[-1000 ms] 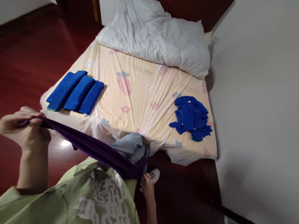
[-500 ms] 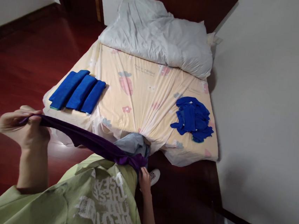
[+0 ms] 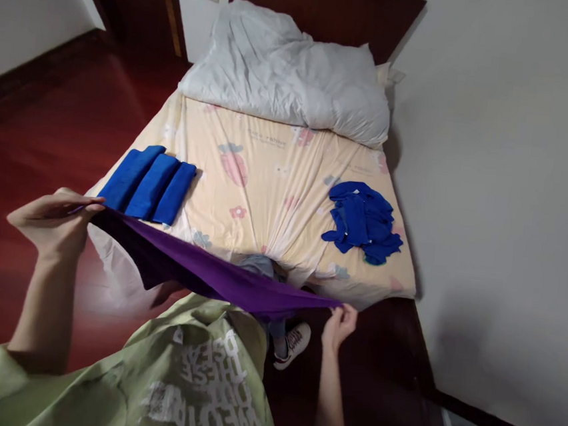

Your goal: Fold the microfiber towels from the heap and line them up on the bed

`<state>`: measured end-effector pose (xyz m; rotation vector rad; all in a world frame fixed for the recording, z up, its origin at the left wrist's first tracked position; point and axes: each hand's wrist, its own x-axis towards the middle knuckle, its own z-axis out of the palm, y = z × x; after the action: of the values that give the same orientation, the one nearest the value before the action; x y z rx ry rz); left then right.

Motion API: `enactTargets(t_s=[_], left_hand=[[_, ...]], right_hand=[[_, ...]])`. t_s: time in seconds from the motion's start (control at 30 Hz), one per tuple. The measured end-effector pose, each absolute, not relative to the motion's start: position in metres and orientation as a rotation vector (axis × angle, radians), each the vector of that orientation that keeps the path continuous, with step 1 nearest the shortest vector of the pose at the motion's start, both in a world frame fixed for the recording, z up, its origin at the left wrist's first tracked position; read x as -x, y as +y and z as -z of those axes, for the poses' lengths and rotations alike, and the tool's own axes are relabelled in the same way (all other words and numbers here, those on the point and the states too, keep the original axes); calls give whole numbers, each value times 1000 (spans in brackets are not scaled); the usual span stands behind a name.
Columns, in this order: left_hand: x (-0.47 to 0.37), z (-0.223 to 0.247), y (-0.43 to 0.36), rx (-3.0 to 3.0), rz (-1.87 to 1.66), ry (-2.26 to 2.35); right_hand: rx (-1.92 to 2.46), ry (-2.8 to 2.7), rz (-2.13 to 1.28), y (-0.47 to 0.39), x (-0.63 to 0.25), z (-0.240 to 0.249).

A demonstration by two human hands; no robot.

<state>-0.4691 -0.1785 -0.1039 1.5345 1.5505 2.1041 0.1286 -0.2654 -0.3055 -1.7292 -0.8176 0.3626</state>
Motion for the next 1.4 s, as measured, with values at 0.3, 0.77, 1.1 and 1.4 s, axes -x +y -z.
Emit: enactTargets(t_s=[0.3, 0.77, 1.1, 1.4], left_hand=[[494, 69, -150, -1969, -1337, 1817], [502, 43, -83, -1629, -1567, 1994], [504, 47, -67, -1748, -1219, 1923], [505, 62, -56, -1618, -1270, 1831]], right_hand=[[1640, -1040, -65, -200, -212, 201], [1614, -1389, -251, -188, -219, 119], [1599, -1295, -317, -193, -215, 72], [1607, -1298, -287, -189, -208, 58]])
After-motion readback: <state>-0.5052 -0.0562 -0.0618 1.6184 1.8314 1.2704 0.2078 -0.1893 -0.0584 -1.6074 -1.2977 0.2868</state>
